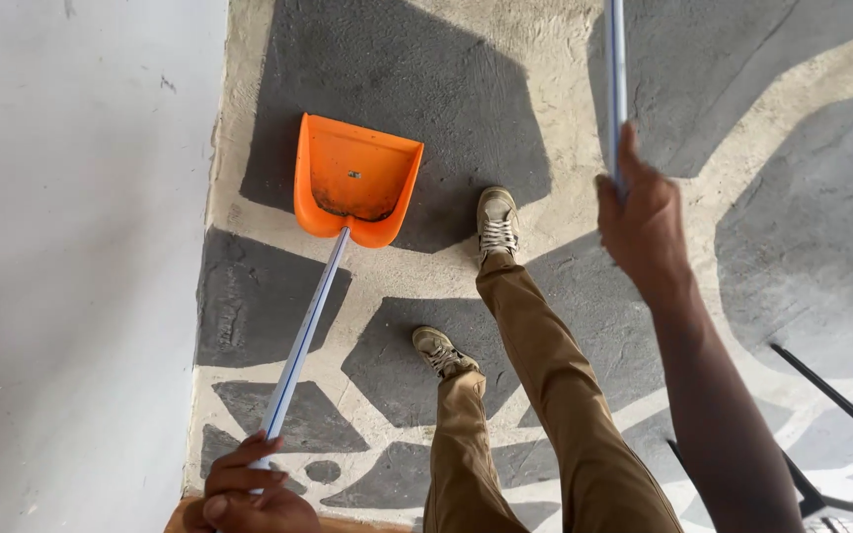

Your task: The person sweeps a patterned concrete floor using a broom and dustpan. They gather debris into the dustpan, moving around a wooden chair and a black metal table to clean different sections of the area.

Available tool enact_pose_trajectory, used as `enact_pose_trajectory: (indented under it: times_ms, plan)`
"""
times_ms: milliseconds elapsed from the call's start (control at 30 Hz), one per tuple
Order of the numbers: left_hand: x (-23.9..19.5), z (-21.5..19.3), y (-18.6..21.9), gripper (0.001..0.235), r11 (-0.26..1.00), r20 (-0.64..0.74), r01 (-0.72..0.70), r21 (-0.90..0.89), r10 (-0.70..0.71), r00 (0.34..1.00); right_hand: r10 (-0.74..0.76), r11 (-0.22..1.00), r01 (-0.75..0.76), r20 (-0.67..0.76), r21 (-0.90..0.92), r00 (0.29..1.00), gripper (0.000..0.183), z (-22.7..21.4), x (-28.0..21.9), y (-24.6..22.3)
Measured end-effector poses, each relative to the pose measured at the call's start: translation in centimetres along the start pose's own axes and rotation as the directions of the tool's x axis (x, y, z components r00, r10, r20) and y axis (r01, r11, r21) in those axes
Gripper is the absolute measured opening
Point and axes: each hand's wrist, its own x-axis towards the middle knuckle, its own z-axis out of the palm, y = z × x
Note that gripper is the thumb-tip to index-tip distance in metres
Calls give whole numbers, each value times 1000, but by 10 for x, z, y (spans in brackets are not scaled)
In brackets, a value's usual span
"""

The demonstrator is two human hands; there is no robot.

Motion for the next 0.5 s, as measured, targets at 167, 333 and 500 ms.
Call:
enact_pose_trajectory:
  times_ms: [167,333,500]
  plan:
    - [-8,-5,-19,26,994,48,-71,-86,75,996,195,981,-194,69,-29,978,65,44,-60,45]
    - [-16,2,-29,36,988,105,-109,-105,121,987,377,921,-362,91,-145,922,71,38,-183,90]
    - [-12,9,-44,38,964,-82,-77,-255,58,995,660,694,-617,-16,-372,751,75,41,-331,99]
